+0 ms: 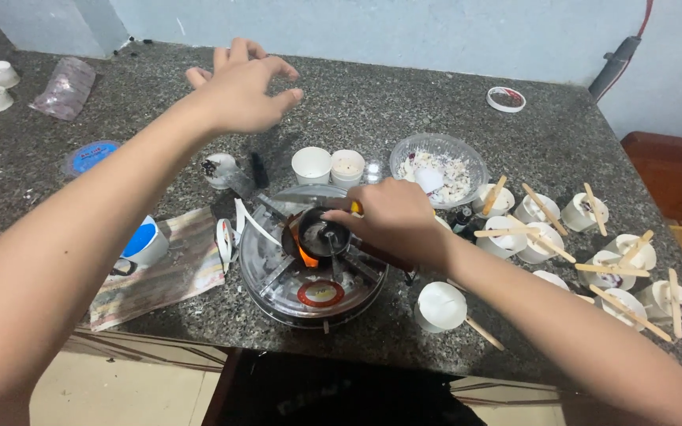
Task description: The person is preparing scented candles by melting wax in a ladle, adding fragrance oil, and pouring the mixture into containers.
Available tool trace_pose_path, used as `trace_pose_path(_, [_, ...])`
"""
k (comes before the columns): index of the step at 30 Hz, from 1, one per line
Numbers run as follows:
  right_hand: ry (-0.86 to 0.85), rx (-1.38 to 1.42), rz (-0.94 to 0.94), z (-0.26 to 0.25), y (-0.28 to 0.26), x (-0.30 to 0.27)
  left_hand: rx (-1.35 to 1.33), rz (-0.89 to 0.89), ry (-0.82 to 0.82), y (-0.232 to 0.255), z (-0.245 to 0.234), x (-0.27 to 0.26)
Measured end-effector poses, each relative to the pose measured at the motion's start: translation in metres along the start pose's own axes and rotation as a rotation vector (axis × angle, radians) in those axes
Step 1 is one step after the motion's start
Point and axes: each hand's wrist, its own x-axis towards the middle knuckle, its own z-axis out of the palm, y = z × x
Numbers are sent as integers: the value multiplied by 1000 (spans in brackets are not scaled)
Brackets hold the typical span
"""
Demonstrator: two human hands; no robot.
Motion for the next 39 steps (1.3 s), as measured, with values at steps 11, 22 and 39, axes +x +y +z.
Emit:
trace_pose_path(11, [-150, 617, 373, -36, 31, -31, -44, 303, 86, 14, 24, -35])
trace_pose_path(22, [-83, 473, 646, -9, 90, -196, 104, 629, 129, 15, 63, -69])
trace_pose_path(39, [237, -205, 228, 127, 98, -248, -218, 250, 497, -130, 84, -140])
